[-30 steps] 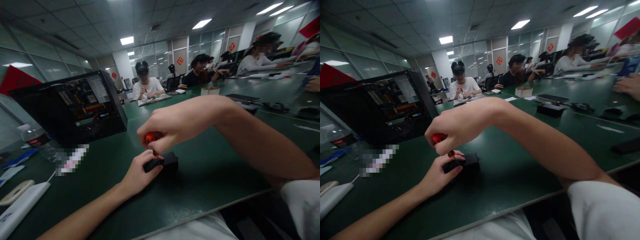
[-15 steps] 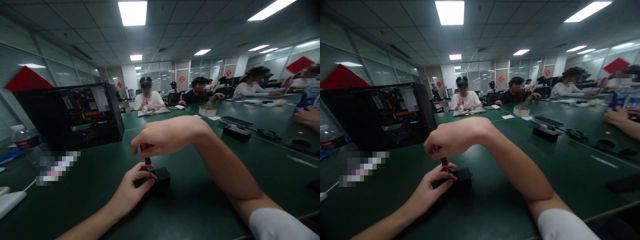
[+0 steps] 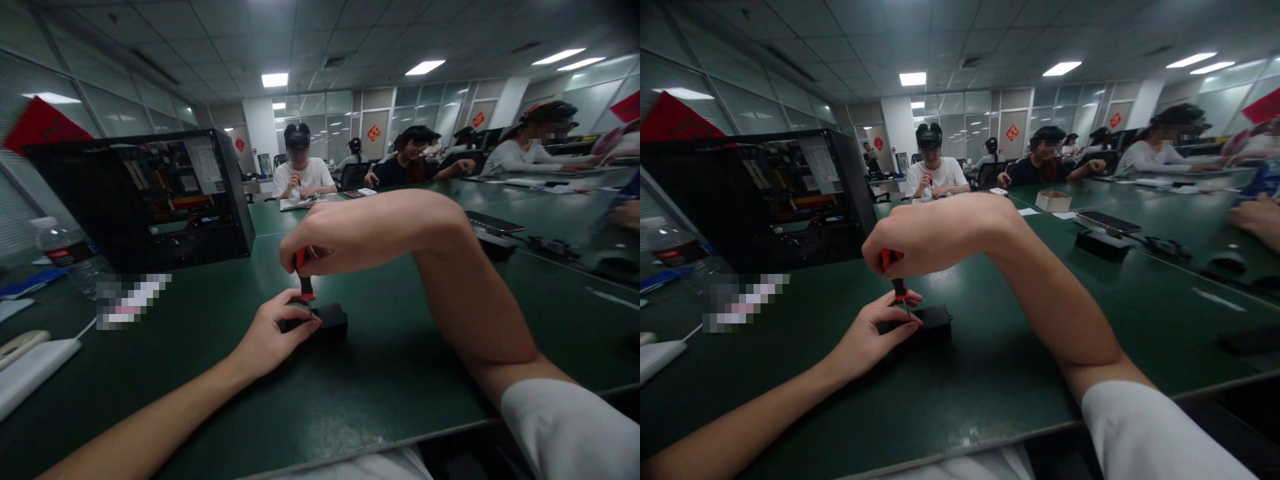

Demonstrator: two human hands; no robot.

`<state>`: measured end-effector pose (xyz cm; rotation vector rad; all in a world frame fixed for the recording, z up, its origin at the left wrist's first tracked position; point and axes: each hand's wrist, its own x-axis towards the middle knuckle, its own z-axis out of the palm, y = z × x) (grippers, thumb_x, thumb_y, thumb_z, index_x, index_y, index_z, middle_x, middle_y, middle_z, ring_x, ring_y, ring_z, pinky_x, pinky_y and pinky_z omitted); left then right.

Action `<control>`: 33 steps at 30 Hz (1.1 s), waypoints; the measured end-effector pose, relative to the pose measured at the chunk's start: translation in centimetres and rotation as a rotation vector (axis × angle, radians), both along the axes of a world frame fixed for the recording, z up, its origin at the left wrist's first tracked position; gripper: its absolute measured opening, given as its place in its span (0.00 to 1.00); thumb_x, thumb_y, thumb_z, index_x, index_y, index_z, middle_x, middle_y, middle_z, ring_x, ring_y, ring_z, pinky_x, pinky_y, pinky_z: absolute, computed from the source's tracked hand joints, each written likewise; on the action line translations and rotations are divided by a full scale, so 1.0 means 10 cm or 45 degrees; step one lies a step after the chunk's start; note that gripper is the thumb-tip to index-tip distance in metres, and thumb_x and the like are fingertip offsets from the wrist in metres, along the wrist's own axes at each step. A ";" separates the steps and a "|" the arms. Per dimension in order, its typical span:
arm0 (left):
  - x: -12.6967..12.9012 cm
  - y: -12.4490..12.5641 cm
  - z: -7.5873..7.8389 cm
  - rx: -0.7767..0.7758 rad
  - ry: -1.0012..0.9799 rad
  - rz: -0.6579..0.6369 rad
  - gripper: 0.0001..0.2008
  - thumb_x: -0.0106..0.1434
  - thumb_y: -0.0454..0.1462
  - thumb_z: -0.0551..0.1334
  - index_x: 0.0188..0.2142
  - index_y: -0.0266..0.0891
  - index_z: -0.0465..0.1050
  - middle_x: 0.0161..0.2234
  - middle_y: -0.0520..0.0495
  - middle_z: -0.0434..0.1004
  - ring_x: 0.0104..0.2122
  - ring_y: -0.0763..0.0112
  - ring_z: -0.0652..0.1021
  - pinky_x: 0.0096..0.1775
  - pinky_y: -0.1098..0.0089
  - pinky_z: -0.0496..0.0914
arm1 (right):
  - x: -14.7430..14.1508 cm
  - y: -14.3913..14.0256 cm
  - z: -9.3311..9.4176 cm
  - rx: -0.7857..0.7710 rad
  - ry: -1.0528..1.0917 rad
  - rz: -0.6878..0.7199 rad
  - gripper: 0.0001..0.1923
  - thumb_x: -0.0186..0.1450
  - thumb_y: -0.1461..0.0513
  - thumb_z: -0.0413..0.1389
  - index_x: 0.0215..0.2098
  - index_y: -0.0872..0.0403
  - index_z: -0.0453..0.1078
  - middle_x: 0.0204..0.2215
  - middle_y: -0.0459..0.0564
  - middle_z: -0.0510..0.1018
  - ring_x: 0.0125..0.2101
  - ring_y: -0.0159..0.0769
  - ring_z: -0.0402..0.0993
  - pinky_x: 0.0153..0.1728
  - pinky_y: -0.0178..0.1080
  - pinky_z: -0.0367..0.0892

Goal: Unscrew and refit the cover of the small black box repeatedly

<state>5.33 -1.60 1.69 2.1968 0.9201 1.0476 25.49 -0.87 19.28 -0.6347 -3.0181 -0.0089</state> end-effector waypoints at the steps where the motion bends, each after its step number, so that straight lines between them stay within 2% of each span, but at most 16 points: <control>1: 0.00 0.01 0.00 0.011 -0.008 -0.023 0.06 0.66 0.37 0.66 0.37 0.40 0.85 0.49 0.42 0.79 0.50 0.58 0.78 0.54 0.61 0.69 | -0.01 -0.01 0.01 -0.019 -0.024 0.063 0.10 0.68 0.66 0.54 0.42 0.55 0.77 0.35 0.47 0.81 0.32 0.30 0.71 0.34 0.35 0.61; 3: 0.01 0.01 0.01 0.020 -0.029 -0.063 0.08 0.67 0.37 0.65 0.40 0.40 0.85 0.49 0.42 0.79 0.50 0.59 0.78 0.54 0.61 0.70 | -0.03 -0.03 0.02 -0.056 -0.062 0.168 0.10 0.67 0.68 0.55 0.43 0.56 0.77 0.39 0.48 0.81 0.35 0.30 0.72 0.36 0.34 0.63; 6: 0.02 0.01 0.01 -0.008 -0.054 -0.066 0.09 0.68 0.37 0.64 0.37 0.39 0.85 0.47 0.41 0.80 0.48 0.60 0.79 0.52 0.62 0.71 | -0.07 -0.06 0.01 -0.042 0.009 0.218 0.13 0.68 0.62 0.59 0.50 0.55 0.76 0.42 0.48 0.81 0.38 0.31 0.73 0.38 0.34 0.63; 8: 0.02 0.00 0.02 -0.030 -0.054 -0.050 0.09 0.67 0.37 0.65 0.35 0.38 0.85 0.46 0.42 0.81 0.47 0.60 0.79 0.52 0.63 0.71 | -0.08 -0.07 0.00 0.028 0.079 0.138 0.15 0.70 0.55 0.57 0.50 0.55 0.76 0.39 0.48 0.81 0.37 0.32 0.74 0.38 0.35 0.63; 10: 0.02 0.00 0.03 -0.028 -0.037 -0.043 0.08 0.67 0.37 0.66 0.34 0.38 0.85 0.45 0.42 0.81 0.46 0.62 0.79 0.52 0.64 0.71 | -0.08 -0.06 -0.02 0.111 0.092 0.018 0.16 0.72 0.52 0.53 0.44 0.54 0.77 0.33 0.48 0.80 0.33 0.32 0.72 0.35 0.36 0.61; 13: 0.03 0.00 0.05 -0.008 -0.003 -0.039 0.08 0.66 0.37 0.66 0.33 0.38 0.85 0.43 0.43 0.81 0.44 0.63 0.79 0.50 0.65 0.71 | -0.05 -0.04 -0.01 0.151 0.041 -0.010 0.12 0.72 0.58 0.53 0.38 0.52 0.77 0.31 0.45 0.79 0.32 0.30 0.71 0.33 0.36 0.60; 16: 0.03 0.01 0.05 0.019 -0.002 -0.032 0.08 0.66 0.37 0.67 0.32 0.38 0.85 0.43 0.43 0.81 0.44 0.63 0.79 0.49 0.66 0.71 | -0.02 -0.02 0.02 0.081 -0.034 0.126 0.08 0.69 0.63 0.55 0.42 0.51 0.77 0.37 0.44 0.80 0.35 0.30 0.72 0.35 0.35 0.61; 18: 0.03 0.01 0.04 0.034 -0.018 -0.031 0.07 0.65 0.37 0.67 0.32 0.38 0.85 0.43 0.43 0.81 0.44 0.63 0.79 0.49 0.65 0.71 | -0.02 -0.01 0.02 0.062 -0.024 0.177 0.12 0.68 0.59 0.58 0.49 0.52 0.76 0.41 0.45 0.80 0.37 0.31 0.73 0.37 0.35 0.62; 20: 0.02 0.02 0.03 0.037 -0.031 -0.025 0.07 0.65 0.37 0.67 0.33 0.39 0.85 0.43 0.43 0.82 0.44 0.63 0.79 0.49 0.65 0.71 | -0.03 0.00 0.01 0.093 0.036 0.125 0.17 0.69 0.54 0.57 0.52 0.54 0.74 0.40 0.47 0.79 0.38 0.32 0.73 0.37 0.35 0.62; 22: 0.02 0.01 0.03 0.034 -0.022 -0.019 0.07 0.65 0.37 0.67 0.33 0.39 0.85 0.43 0.44 0.82 0.44 0.63 0.79 0.50 0.64 0.72 | -0.05 0.00 0.00 0.137 0.072 0.020 0.18 0.71 0.52 0.55 0.50 0.55 0.75 0.37 0.47 0.79 0.37 0.33 0.73 0.36 0.35 0.60; 25: 0.03 -0.01 0.05 0.026 -0.014 -0.027 0.07 0.66 0.37 0.66 0.36 0.39 0.85 0.44 0.44 0.81 0.45 0.62 0.79 0.51 0.64 0.72 | -0.05 0.00 -0.01 0.129 0.043 -0.046 0.12 0.71 0.56 0.55 0.44 0.54 0.76 0.34 0.45 0.79 0.35 0.31 0.72 0.35 0.34 0.59; 29: 0.05 -0.03 0.10 0.031 -0.083 -0.082 0.09 0.69 0.36 0.63 0.43 0.39 0.84 0.46 0.43 0.81 0.46 0.62 0.79 0.51 0.64 0.72 | -0.01 0.01 0.04 0.022 -0.056 0.097 0.08 0.69 0.63 0.55 0.43 0.56 0.76 0.35 0.45 0.79 0.34 0.29 0.71 0.35 0.33 0.60; 31: 0.05 -0.02 0.11 0.048 -0.100 -0.089 0.09 0.69 0.36 0.63 0.39 0.38 0.84 0.45 0.43 0.81 0.45 0.62 0.79 0.50 0.64 0.73 | -0.01 0.02 0.05 0.006 -0.096 0.159 0.09 0.69 0.61 0.57 0.42 0.57 0.77 0.37 0.46 0.79 0.35 0.29 0.71 0.35 0.33 0.60; 33: 0.06 -0.01 0.11 0.053 -0.124 -0.070 0.08 0.68 0.36 0.65 0.35 0.38 0.84 0.43 0.43 0.82 0.45 0.61 0.79 0.49 0.64 0.73 | -0.02 0.02 0.05 0.035 -0.057 0.174 0.13 0.69 0.56 0.58 0.46 0.56 0.76 0.38 0.45 0.79 0.36 0.29 0.71 0.36 0.33 0.60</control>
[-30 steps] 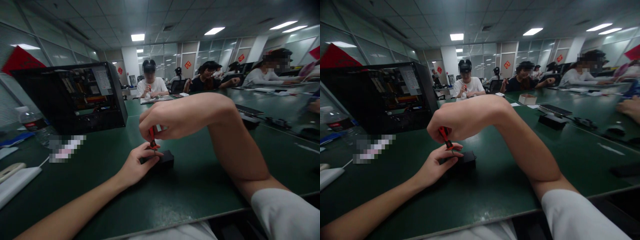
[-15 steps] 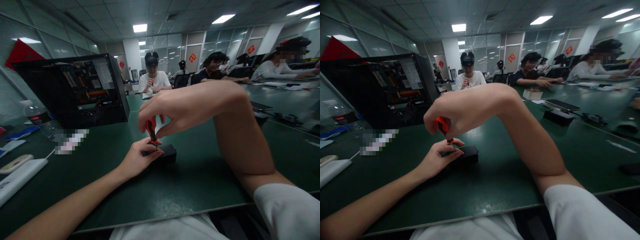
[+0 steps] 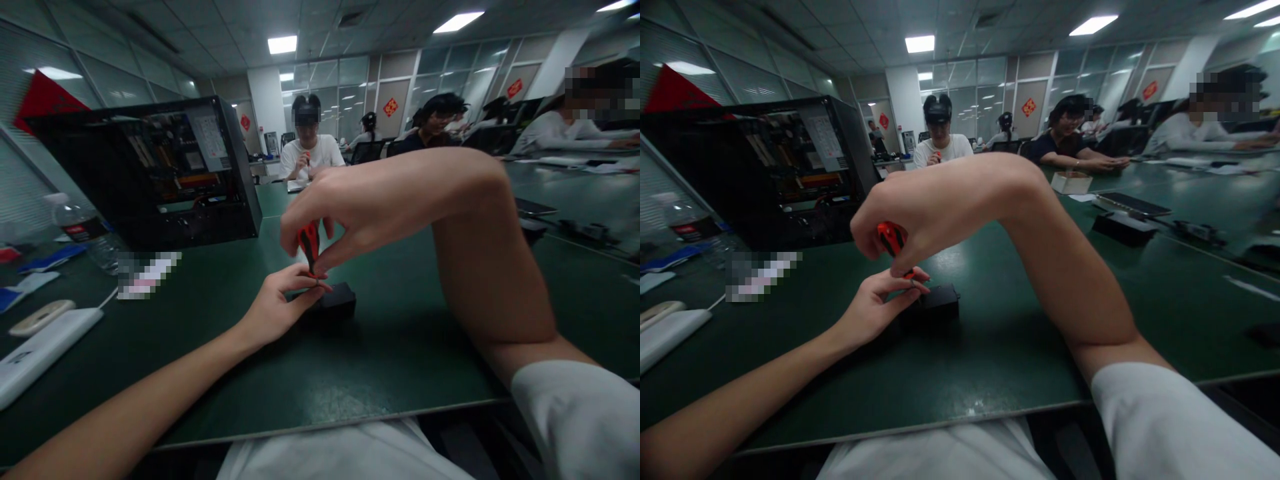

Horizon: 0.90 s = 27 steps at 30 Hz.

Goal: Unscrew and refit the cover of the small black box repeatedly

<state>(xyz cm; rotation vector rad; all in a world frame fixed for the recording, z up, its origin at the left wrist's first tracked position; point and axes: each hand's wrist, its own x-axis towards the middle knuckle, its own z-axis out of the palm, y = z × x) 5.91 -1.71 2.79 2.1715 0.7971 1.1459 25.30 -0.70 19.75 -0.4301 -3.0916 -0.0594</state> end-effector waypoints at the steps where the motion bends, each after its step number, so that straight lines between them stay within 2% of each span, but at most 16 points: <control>1: 0.00 0.00 0.00 -0.003 -0.012 0.016 0.08 0.67 0.36 0.65 0.35 0.38 0.85 0.42 0.43 0.82 0.45 0.61 0.79 0.49 0.64 0.73 | -0.01 0.00 -0.01 0.027 0.038 -0.017 0.17 0.69 0.53 0.59 0.49 0.56 0.75 0.37 0.45 0.79 0.36 0.29 0.71 0.35 0.33 0.59; 2: 0.01 0.00 0.00 -0.007 -0.017 0.030 0.08 0.67 0.36 0.66 0.35 0.38 0.85 0.42 0.43 0.82 0.45 0.61 0.79 0.50 0.64 0.73 | -0.02 -0.01 -0.02 0.063 0.071 -0.051 0.19 0.69 0.50 0.58 0.50 0.55 0.75 0.36 0.44 0.79 0.34 0.28 0.71 0.33 0.33 0.58; 4: 0.01 0.00 -0.01 0.002 -0.012 0.052 0.07 0.66 0.36 0.66 0.35 0.38 0.85 0.41 0.43 0.82 0.44 0.61 0.79 0.50 0.63 0.73 | -0.03 -0.02 -0.05 0.146 0.078 -0.163 0.20 0.70 0.48 0.55 0.45 0.55 0.76 0.29 0.43 0.76 0.27 0.26 0.67 0.29 0.33 0.55; 6: 0.02 -0.01 -0.01 0.018 -0.002 0.059 0.07 0.66 0.36 0.66 0.35 0.38 0.85 0.41 0.43 0.82 0.43 0.62 0.79 0.50 0.63 0.74 | -0.02 -0.03 -0.06 0.187 0.033 -0.244 0.17 0.71 0.50 0.55 0.38 0.55 0.76 0.25 0.42 0.74 0.23 0.24 0.62 0.27 0.33 0.52; 9: 0.02 -0.03 0.00 0.010 -0.002 0.074 0.08 0.66 0.36 0.66 0.34 0.38 0.85 0.42 0.43 0.82 0.42 0.62 0.80 0.49 0.63 0.75 | -0.01 -0.03 -0.05 0.131 -0.001 -0.193 0.09 0.70 0.57 0.57 0.39 0.55 0.76 0.29 0.42 0.76 0.26 0.25 0.65 0.29 0.33 0.54; 11: 0.03 -0.03 0.01 -0.006 -0.002 0.091 0.08 0.66 0.37 0.67 0.33 0.38 0.85 0.42 0.43 0.82 0.42 0.62 0.80 0.48 0.62 0.75 | 0.01 -0.02 -0.04 0.072 -0.022 -0.127 0.08 0.69 0.60 0.57 0.42 0.55 0.76 0.32 0.43 0.78 0.30 0.27 0.68 0.32 0.34 0.57; 13: 0.03 -0.03 0.01 -0.009 0.002 0.103 0.08 0.65 0.39 0.68 0.33 0.38 0.85 0.41 0.43 0.82 0.42 0.61 0.80 0.49 0.61 0.75 | 0.01 -0.01 -0.04 0.033 -0.050 -0.095 0.08 0.69 0.60 0.57 0.42 0.54 0.77 0.34 0.44 0.79 0.32 0.29 0.69 0.33 0.34 0.58; 17: 0.03 -0.04 0.00 -0.018 0.003 0.115 0.09 0.65 0.40 0.68 0.32 0.38 0.84 0.41 0.43 0.83 0.42 0.61 0.81 0.48 0.62 0.75 | -0.01 0.00 -0.06 0.018 -0.040 -0.098 0.13 0.69 0.54 0.59 0.46 0.52 0.77 0.34 0.44 0.79 0.34 0.31 0.72 0.34 0.35 0.60; 20: 0.05 -0.05 -0.04 -0.040 0.050 0.111 0.09 0.64 0.39 0.68 0.42 0.38 0.83 0.46 0.42 0.83 0.47 0.60 0.80 0.51 0.62 0.73 | -0.02 0.01 -0.08 0.079 -0.023 -0.220 0.14 0.69 0.53 0.58 0.45 0.54 0.78 0.31 0.44 0.80 0.30 0.29 0.71 0.31 0.35 0.59; 23: 0.07 -0.05 -0.08 -0.093 0.214 0.121 0.23 0.61 0.42 0.71 0.54 0.38 0.77 0.51 0.42 0.81 0.50 0.57 0.80 0.52 0.61 0.72 | 0.01 0.01 -0.06 0.078 -0.083 -0.259 0.13 0.69 0.55 0.58 0.42 0.54 0.79 0.31 0.42 0.81 0.26 0.25 0.69 0.29 0.34 0.57; 24: 0.08 -0.04 -0.08 -0.121 0.275 0.127 0.24 0.60 0.43 0.71 0.55 0.37 0.76 0.51 0.42 0.82 0.50 0.56 0.80 0.52 0.60 0.73 | 0.03 0.01 -0.05 0.071 -0.098 -0.266 0.13 0.69 0.55 0.58 0.43 0.55 0.79 0.30 0.41 0.81 0.26 0.24 0.68 0.30 0.34 0.57; 27: 0.08 -0.05 -0.08 -0.181 0.380 0.139 0.20 0.62 0.41 0.69 0.52 0.37 0.79 0.48 0.43 0.84 0.47 0.58 0.82 0.50 0.62 0.73 | 0.09 0.03 -0.03 0.082 -0.115 -0.367 0.15 0.69 0.55 0.58 0.43 0.56 0.79 0.26 0.37 0.79 0.24 0.20 0.65 0.29 0.34 0.55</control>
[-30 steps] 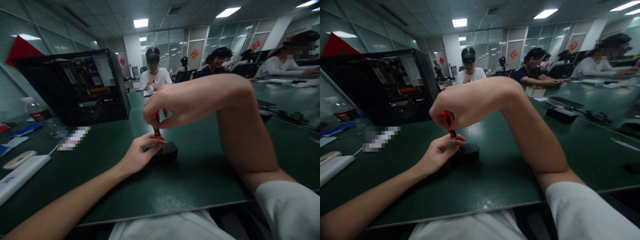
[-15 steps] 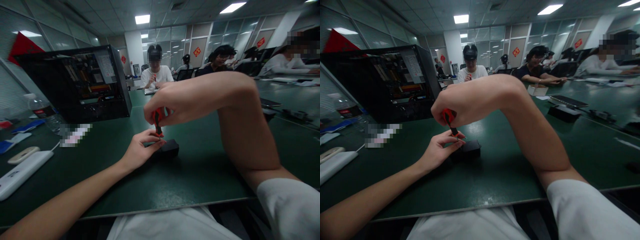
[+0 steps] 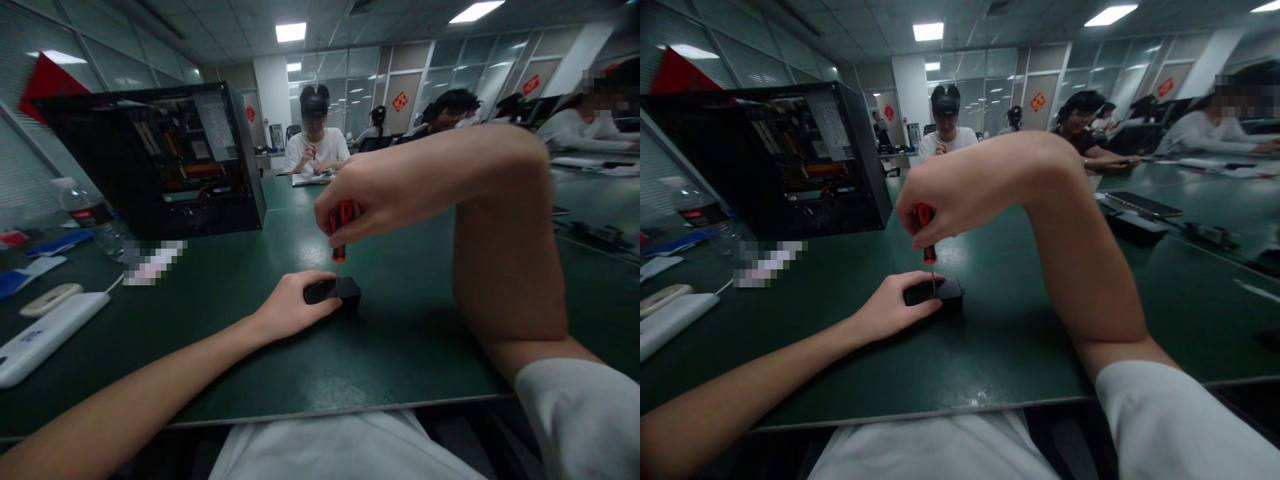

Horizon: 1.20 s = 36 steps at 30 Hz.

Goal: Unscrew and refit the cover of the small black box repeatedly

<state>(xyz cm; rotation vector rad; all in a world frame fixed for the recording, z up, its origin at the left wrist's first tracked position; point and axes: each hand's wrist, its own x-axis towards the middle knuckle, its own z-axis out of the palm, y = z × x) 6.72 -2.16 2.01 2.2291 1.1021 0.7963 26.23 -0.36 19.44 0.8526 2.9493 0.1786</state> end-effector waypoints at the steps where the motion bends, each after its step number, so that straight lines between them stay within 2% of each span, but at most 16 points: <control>1: -0.01 0.00 0.01 -0.010 0.012 0.003 0.19 0.62 0.40 0.69 0.51 0.37 0.79 0.47 0.44 0.84 0.46 0.58 0.82 0.50 0.62 0.73 | 0.02 0.02 0.00 0.017 -0.003 -0.048 0.15 0.68 0.55 0.58 0.42 0.57 0.79 0.24 0.36 0.78 0.23 0.19 0.64 0.27 0.34 0.54; 6: -0.05 -0.03 0.08 -0.018 0.037 -0.012 0.18 0.59 0.37 0.69 0.50 0.36 0.80 0.45 0.45 0.85 0.44 0.59 0.83 0.48 0.64 0.74 | 0.07 0.13 -0.02 0.037 0.027 -0.109 0.17 0.67 0.52 0.57 0.40 0.57 0.79 0.23 0.38 0.77 0.19 0.18 0.61 0.22 0.31 0.50; 10: -0.05 -0.03 0.08 0.018 0.038 -0.017 0.18 0.59 0.37 0.68 0.49 0.36 0.80 0.45 0.44 0.85 0.44 0.58 0.83 0.48 0.64 0.74 | 0.03 0.18 -0.02 -0.082 0.062 -0.124 0.17 0.68 0.55 0.56 0.39 0.61 0.80 0.23 0.41 0.79 0.24 0.21 0.65 0.27 0.32 0.55; 14: -0.05 -0.03 0.06 0.026 0.033 -0.009 0.18 0.59 0.37 0.68 0.49 0.36 0.80 0.46 0.44 0.85 0.44 0.58 0.83 0.47 0.64 0.75 | -0.01 0.18 -0.03 -0.151 0.084 -0.126 0.13 0.67 0.57 0.59 0.38 0.60 0.80 0.25 0.42 0.80 0.27 0.23 0.68 0.30 0.32 0.58; 17: -0.04 -0.04 0.06 0.027 0.033 -0.004 0.18 0.59 0.37 0.68 0.49 0.36 0.80 0.45 0.44 0.85 0.44 0.58 0.83 0.47 0.64 0.75 | 0.00 0.19 -0.04 -0.155 0.073 -0.083 0.11 0.66 0.60 0.59 0.39 0.59 0.80 0.28 0.43 0.82 0.27 0.23 0.69 0.30 0.32 0.59; 22: -0.07 -0.05 0.07 0.005 0.037 -0.017 0.19 0.59 0.38 0.68 0.50 0.35 0.80 0.46 0.43 0.85 0.44 0.58 0.83 0.48 0.63 0.75 | 0.02 0.21 -0.04 -0.199 0.056 0.067 0.16 0.65 0.57 0.58 0.47 0.57 0.79 0.36 0.39 0.83 0.34 0.23 0.73 0.33 0.29 0.61; 26: -0.12 -0.06 0.10 -0.003 0.076 -0.052 0.19 0.58 0.37 0.69 0.49 0.35 0.80 0.44 0.43 0.85 0.43 0.58 0.83 0.46 0.63 0.75 | -0.02 0.23 -0.03 -0.254 0.037 0.111 0.17 0.68 0.53 0.57 0.48 0.55 0.78 0.35 0.41 0.83 0.30 0.23 0.74 0.31 0.29 0.63; 30: -0.06 -0.05 0.13 0.008 -0.052 -0.090 0.19 0.62 0.38 0.67 0.52 0.36 0.79 0.48 0.42 0.84 0.43 0.60 0.82 0.49 0.63 0.75 | -0.06 0.18 -0.02 -0.286 0.083 0.138 0.13 0.68 0.61 0.57 0.48 0.55 0.78 0.40 0.45 0.83 0.36 0.27 0.75 0.36 0.32 0.65; 33: 0.02 -0.01 0.14 0.000 -0.174 -0.089 0.12 0.68 0.38 0.62 0.46 0.36 0.82 0.44 0.44 0.86 0.42 0.61 0.83 0.47 0.65 0.75 | -0.07 0.10 -0.03 -0.276 0.084 0.165 0.15 0.67 0.59 0.59 0.50 0.56 0.78 0.42 0.46 0.82 0.39 0.28 0.74 0.39 0.33 0.64; 36: 0.05 0.02 0.12 -0.003 -0.216 -0.070 0.12 0.70 0.38 0.61 0.39 0.37 0.84 0.39 0.46 0.87 0.40 0.62 0.84 0.45 0.67 0.75 | -0.06 0.04 -0.04 -0.179 0.078 0.155 0.20 0.67 0.51 0.59 0.50 0.55 0.78 0.38 0.44 0.82 0.33 0.26 0.72 0.34 0.33 0.61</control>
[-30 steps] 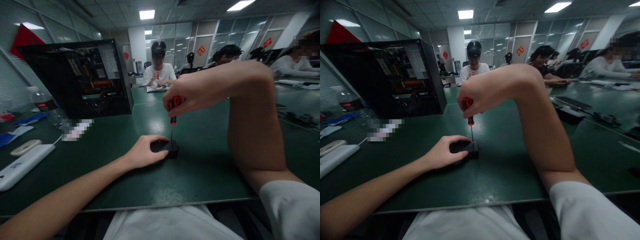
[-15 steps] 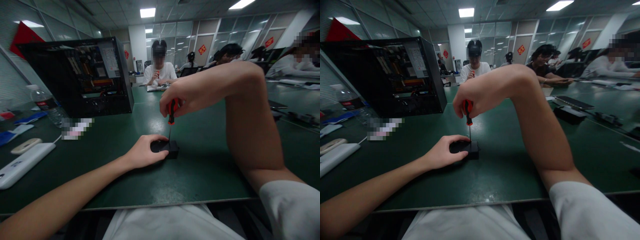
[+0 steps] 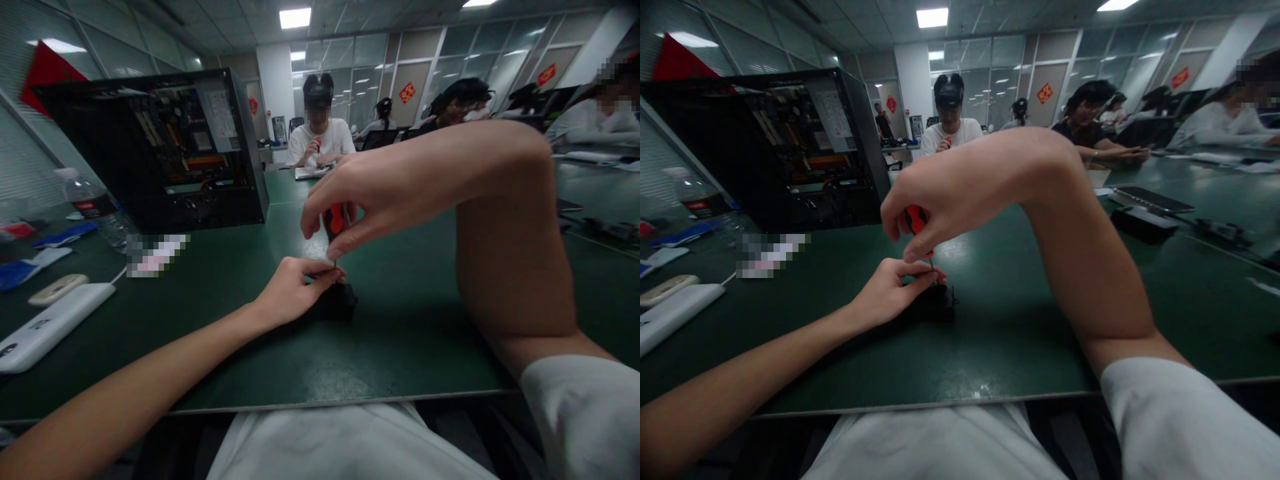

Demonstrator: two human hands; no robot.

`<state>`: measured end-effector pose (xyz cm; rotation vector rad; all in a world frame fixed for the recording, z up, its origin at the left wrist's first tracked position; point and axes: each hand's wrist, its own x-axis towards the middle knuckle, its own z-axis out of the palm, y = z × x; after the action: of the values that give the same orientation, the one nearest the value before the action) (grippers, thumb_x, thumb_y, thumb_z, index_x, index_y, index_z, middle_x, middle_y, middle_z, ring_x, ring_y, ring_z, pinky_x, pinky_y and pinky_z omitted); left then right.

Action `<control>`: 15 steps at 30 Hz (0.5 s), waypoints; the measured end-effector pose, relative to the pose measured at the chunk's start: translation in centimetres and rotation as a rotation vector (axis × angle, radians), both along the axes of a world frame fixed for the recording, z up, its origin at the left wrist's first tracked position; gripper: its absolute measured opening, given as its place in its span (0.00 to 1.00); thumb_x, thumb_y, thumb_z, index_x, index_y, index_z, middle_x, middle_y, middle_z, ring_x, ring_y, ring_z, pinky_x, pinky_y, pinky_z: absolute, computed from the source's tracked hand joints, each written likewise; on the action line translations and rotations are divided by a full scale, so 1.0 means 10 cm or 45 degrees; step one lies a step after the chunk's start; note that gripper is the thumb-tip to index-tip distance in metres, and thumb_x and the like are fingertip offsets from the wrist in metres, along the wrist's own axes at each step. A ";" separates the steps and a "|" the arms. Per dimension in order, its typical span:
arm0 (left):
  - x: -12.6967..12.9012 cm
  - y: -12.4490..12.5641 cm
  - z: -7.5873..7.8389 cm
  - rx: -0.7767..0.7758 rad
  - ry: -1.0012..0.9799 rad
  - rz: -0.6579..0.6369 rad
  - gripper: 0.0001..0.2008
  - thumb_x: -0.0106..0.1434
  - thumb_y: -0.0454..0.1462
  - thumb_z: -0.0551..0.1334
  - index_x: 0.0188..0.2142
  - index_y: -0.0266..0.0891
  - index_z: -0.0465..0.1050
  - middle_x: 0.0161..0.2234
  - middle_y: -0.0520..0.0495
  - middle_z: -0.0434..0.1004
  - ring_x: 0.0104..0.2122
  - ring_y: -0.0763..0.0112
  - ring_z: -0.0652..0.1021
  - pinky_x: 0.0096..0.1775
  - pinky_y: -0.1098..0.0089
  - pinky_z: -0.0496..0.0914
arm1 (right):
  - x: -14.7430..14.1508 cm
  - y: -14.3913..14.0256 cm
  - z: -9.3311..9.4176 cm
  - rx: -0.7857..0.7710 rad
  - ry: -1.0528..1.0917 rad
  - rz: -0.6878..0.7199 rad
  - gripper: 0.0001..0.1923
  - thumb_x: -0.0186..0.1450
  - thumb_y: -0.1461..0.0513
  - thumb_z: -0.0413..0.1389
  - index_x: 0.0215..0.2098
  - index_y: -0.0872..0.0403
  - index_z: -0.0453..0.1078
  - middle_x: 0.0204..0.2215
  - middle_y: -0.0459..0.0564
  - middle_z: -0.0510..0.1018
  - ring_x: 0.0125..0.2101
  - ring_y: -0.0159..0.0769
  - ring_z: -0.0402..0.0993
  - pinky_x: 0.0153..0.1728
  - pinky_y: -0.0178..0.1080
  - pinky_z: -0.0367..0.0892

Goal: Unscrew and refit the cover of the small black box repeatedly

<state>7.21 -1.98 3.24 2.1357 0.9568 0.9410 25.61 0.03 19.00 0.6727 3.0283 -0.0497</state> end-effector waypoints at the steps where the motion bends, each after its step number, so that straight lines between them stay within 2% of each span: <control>1: 0.00 0.00 -0.01 0.004 -0.003 0.014 0.11 0.69 0.38 0.62 0.39 0.37 0.84 0.38 0.47 0.87 0.39 0.62 0.84 0.44 0.67 0.75 | 0.00 -0.01 0.00 0.042 0.000 -0.014 0.21 0.68 0.49 0.57 0.49 0.54 0.78 0.35 0.44 0.81 0.30 0.25 0.71 0.33 0.33 0.60; 4: -0.01 -0.01 -0.03 0.032 -0.009 0.080 0.10 0.68 0.39 0.64 0.38 0.38 0.84 0.37 0.47 0.87 0.38 0.63 0.84 0.42 0.68 0.74 | 0.01 -0.03 -0.02 0.164 0.039 -0.071 0.25 0.70 0.44 0.51 0.49 0.53 0.77 0.30 0.44 0.80 0.24 0.24 0.67 0.29 0.34 0.57; 6: -0.02 -0.02 -0.05 0.039 -0.006 0.106 0.09 0.67 0.39 0.65 0.37 0.38 0.85 0.37 0.47 0.87 0.37 0.63 0.84 0.41 0.67 0.74 | 0.01 -0.04 -0.03 0.204 0.081 -0.131 0.27 0.69 0.42 0.52 0.49 0.54 0.77 0.27 0.45 0.79 0.24 0.25 0.67 0.29 0.35 0.56; 10: -0.02 -0.02 -0.06 0.052 0.007 0.133 0.08 0.66 0.39 0.67 0.36 0.38 0.85 0.35 0.48 0.87 0.34 0.64 0.83 0.37 0.69 0.72 | 0.03 -0.06 -0.04 0.155 0.121 -0.263 0.24 0.69 0.45 0.55 0.38 0.57 0.79 0.24 0.45 0.77 0.27 0.26 0.68 0.32 0.35 0.56; 12: -0.01 -0.02 -0.06 0.063 0.006 0.144 0.08 0.66 0.39 0.67 0.35 0.38 0.85 0.33 0.48 0.87 0.32 0.65 0.83 0.36 0.69 0.72 | 0.05 -0.06 -0.02 0.131 0.100 -0.231 0.20 0.69 0.49 0.55 0.37 0.57 0.78 0.23 0.43 0.76 0.27 0.25 0.66 0.31 0.35 0.55; 15: -0.01 -0.01 -0.04 0.103 -0.001 0.139 0.09 0.64 0.40 0.68 0.33 0.36 0.85 0.30 0.48 0.85 0.28 0.67 0.81 0.32 0.70 0.70 | 0.09 -0.05 0.00 0.088 0.006 -0.091 0.16 0.68 0.52 0.57 0.41 0.56 0.78 0.27 0.39 0.78 0.28 0.23 0.66 0.31 0.34 0.55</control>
<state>7.10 -2.10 2.82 2.1677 1.0605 1.0505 26.53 -0.46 19.03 0.7871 3.0223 0.0517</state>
